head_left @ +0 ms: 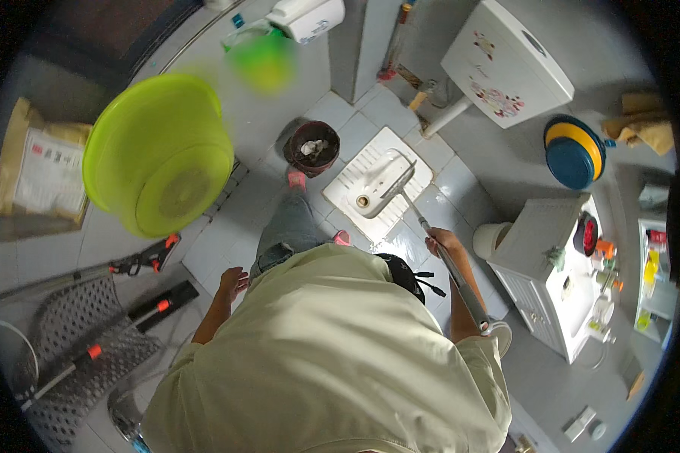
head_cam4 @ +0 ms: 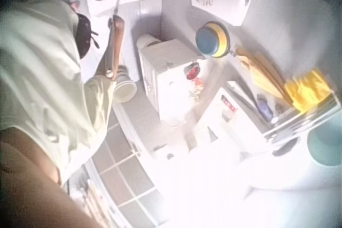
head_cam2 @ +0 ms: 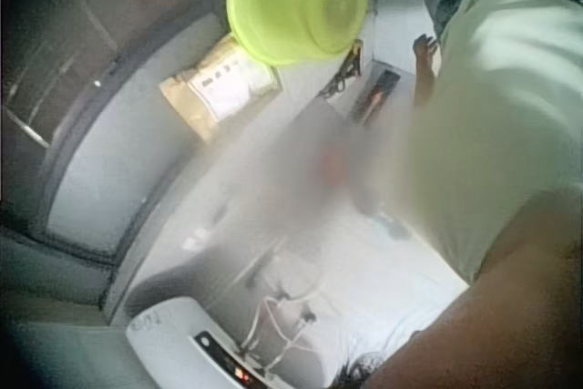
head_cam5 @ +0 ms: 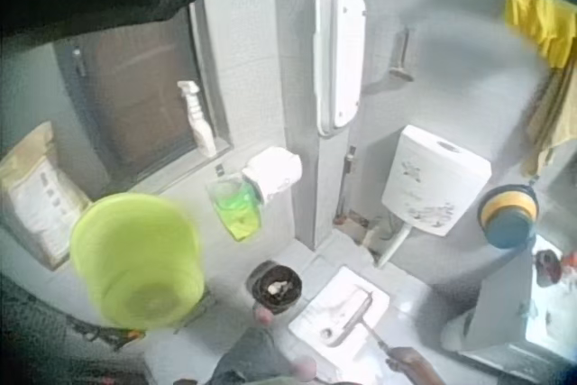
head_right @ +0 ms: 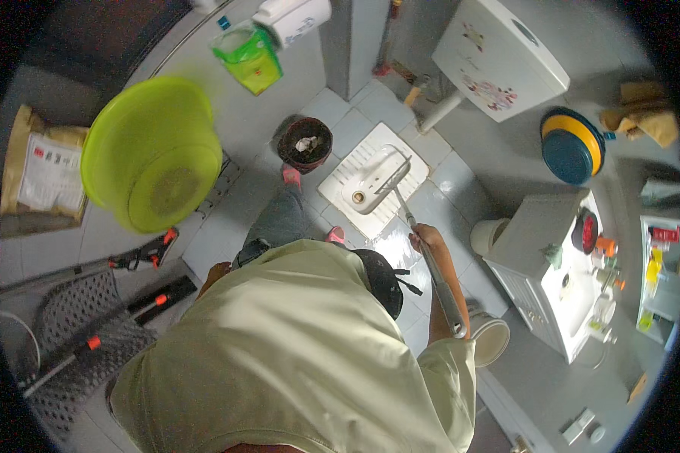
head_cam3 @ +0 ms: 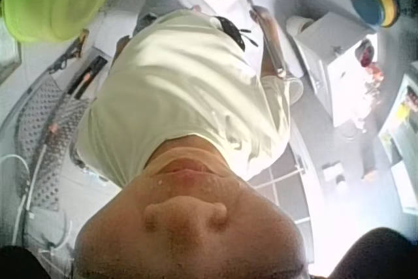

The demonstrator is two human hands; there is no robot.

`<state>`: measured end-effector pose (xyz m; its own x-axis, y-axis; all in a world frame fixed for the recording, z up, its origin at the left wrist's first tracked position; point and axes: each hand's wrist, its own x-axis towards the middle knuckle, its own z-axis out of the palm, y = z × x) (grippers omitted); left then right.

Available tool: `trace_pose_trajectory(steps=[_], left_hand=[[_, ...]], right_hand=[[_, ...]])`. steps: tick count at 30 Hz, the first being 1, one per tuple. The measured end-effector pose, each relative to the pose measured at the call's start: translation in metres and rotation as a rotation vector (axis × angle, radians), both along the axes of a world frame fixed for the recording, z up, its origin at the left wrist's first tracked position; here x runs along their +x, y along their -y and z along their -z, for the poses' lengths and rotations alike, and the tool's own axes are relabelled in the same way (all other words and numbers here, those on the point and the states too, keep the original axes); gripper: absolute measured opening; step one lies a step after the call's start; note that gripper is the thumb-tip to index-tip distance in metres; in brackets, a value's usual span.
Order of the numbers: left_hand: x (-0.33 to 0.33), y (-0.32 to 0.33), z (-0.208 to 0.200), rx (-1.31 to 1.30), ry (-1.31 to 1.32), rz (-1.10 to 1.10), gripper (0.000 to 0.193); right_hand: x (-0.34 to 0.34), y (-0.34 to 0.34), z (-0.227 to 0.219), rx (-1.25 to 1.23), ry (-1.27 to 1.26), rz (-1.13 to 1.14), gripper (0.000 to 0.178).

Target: The person cleans a squat toilet with a cloth, then moves to the sink area. They wipe the sink basin and faucet, rinse a cloth under running water, and scrub the sink surface and drain area with a sponge and cleaning agents.

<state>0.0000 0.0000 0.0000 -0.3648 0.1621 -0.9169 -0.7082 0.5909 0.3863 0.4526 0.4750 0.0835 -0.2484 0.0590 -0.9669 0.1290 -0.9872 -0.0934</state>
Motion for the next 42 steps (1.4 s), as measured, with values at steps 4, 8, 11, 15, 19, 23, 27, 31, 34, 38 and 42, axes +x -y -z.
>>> trace_pose_trajectory(steps=[4,8,11,15,19,23,27,31,34,38,42], left_hand=[[-0.056,-0.048,0.009,0.062,0.013,0.151,0.031],[-0.056,-0.144,-0.009,0.115,-0.091,0.578,0.031],[-0.064,-0.204,-0.050,0.133,-0.039,0.478,0.034],[-0.063,-0.235,-0.050,0.216,-0.039,0.490,0.031],[-0.030,-0.227,-0.072,0.438,-0.351,0.927,0.027],[-0.018,-0.210,-0.081,0.328,-0.332,0.942,0.019],[-0.003,-0.212,-0.108,0.185,-0.363,0.725,0.020],[-0.010,-0.207,-0.106,0.047,-0.240,0.552,0.020],[-0.029,-0.198,-0.084,0.062,-0.285,0.818,0.020],[-0.053,-0.212,-0.056,0.073,-0.388,1.283,0.022],[-0.081,-0.250,-0.031,0.174,-0.463,1.636,0.026]], right_hand=[[-0.008,0.019,-0.006,0.087,-0.050,0.018,0.003],[0.021,0.032,-0.006,0.105,-0.050,0.060,0.013],[0.032,0.062,0.025,0.417,0.008,-0.186,0.023],[0.019,0.070,-0.005,0.226,0.010,-0.017,0.020],[0.035,0.090,-0.014,0.213,0.000,-0.072,0.013],[0.047,0.105,-0.006,0.241,0.021,-0.068,0.016],[0.058,0.106,0.012,0.225,0.082,-0.090,0.018],[0.060,0.115,0.025,0.217,0.096,-0.042,0.013],[0.070,0.127,0.028,0.212,0.117,0.069,0.013],[0.083,0.173,0.045,0.377,0.339,0.052,0.017],[0.097,0.211,0.038,0.237,0.226,0.496,0.052]])
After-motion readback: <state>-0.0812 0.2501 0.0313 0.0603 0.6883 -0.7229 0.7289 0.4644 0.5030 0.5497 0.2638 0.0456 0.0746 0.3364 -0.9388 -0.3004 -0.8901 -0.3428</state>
